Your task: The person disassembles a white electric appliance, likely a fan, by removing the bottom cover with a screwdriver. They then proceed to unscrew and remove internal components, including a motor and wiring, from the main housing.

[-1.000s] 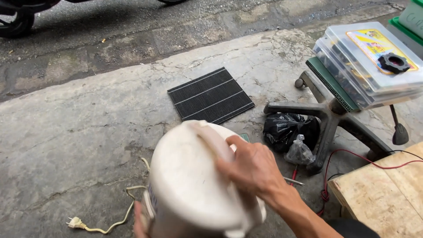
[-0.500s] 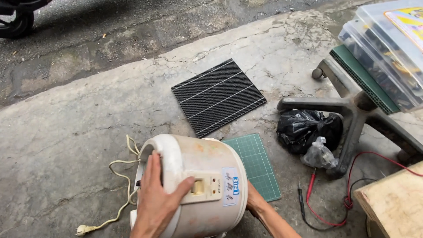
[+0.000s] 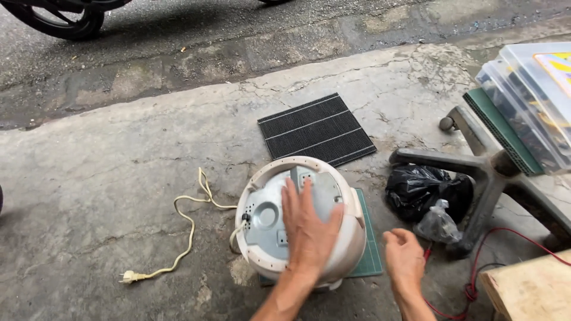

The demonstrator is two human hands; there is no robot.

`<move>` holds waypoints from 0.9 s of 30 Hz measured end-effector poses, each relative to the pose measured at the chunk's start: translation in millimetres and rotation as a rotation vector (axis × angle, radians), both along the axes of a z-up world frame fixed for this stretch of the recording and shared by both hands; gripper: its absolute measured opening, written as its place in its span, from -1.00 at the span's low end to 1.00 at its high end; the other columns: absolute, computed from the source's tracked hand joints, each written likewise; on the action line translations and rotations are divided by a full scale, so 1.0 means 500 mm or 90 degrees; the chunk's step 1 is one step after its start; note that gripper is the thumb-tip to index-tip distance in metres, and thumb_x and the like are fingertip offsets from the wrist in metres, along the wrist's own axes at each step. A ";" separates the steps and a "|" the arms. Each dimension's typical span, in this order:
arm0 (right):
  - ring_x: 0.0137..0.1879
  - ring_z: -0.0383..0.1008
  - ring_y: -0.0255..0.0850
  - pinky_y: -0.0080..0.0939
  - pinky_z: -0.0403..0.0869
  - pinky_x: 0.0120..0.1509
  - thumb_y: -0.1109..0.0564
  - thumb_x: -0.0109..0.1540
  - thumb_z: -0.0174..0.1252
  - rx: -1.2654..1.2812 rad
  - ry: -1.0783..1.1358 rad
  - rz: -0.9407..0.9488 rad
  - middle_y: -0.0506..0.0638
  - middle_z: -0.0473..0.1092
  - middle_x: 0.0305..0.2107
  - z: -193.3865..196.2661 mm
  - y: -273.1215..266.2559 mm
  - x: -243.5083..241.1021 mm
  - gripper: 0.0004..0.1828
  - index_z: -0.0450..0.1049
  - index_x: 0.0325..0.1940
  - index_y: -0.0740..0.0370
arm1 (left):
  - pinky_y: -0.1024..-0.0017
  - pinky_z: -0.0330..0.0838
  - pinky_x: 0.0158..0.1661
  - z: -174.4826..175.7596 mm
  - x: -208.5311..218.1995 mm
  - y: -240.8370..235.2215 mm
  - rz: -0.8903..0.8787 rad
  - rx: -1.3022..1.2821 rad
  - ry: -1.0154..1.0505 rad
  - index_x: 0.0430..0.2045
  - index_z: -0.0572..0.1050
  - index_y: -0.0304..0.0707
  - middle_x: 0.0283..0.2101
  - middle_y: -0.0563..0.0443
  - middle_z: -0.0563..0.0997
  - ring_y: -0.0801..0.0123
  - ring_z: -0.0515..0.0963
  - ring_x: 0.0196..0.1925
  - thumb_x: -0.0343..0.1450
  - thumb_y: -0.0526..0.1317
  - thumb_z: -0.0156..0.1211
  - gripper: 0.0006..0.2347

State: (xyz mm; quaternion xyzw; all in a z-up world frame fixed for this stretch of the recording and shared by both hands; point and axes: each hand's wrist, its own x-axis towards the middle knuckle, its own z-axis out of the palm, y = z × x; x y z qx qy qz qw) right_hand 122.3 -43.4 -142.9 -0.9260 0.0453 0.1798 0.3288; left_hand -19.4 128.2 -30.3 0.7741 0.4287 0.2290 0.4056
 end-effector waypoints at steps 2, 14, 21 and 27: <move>-0.08 0.46 -0.17 -0.20 0.36 0.09 0.14 0.15 0.32 0.251 -0.019 -0.109 0.02 0.54 -0.14 -0.007 -0.041 0.036 -0.47 0.64 0.24 0.14 | -0.10 0.01 0.65 -0.022 -0.041 0.059 0.085 0.449 -0.016 0.63 0.09 -0.10 0.71 -0.38 0.01 -0.20 0.05 0.74 0.50 -0.03 0.36 -0.23; 0.14 0.60 0.28 0.18 0.37 0.35 -0.18 0.39 0.10 -0.012 -0.182 0.145 -0.05 0.67 0.06 0.506 -0.140 -0.073 -0.27 0.22 0.67 -0.19 | -0.17 0.33 0.29 -0.099 -0.206 0.227 0.215 -0.125 0.197 0.53 0.34 0.34 0.42 -0.10 0.51 -0.17 0.45 0.44 0.57 0.26 -0.18 -0.44; -0.55 0.59 0.08 -0.03 0.49 0.05 -0.11 0.47 0.21 0.049 -0.248 0.208 0.02 0.69 -0.34 0.522 -0.158 -0.117 -0.53 0.44 0.46 -0.02 | -0.17 0.43 0.13 -0.238 -0.285 0.081 0.375 -0.171 0.130 0.15 0.59 0.17 0.13 -0.20 0.68 -0.22 0.63 0.20 0.57 0.28 -0.13 -0.54; -0.46 0.38 -0.25 -0.31 0.34 -0.37 0.17 0.48 0.32 0.385 -0.246 0.258 0.13 0.42 -0.52 0.503 -0.124 -0.166 -0.83 0.54 0.13 0.22 | 0.00 0.47 0.01 -0.129 -0.302 -0.043 0.317 -0.351 0.071 0.14 0.45 -0.10 0.06 -0.19 0.72 -0.07 0.69 0.07 0.57 0.13 -0.12 -0.59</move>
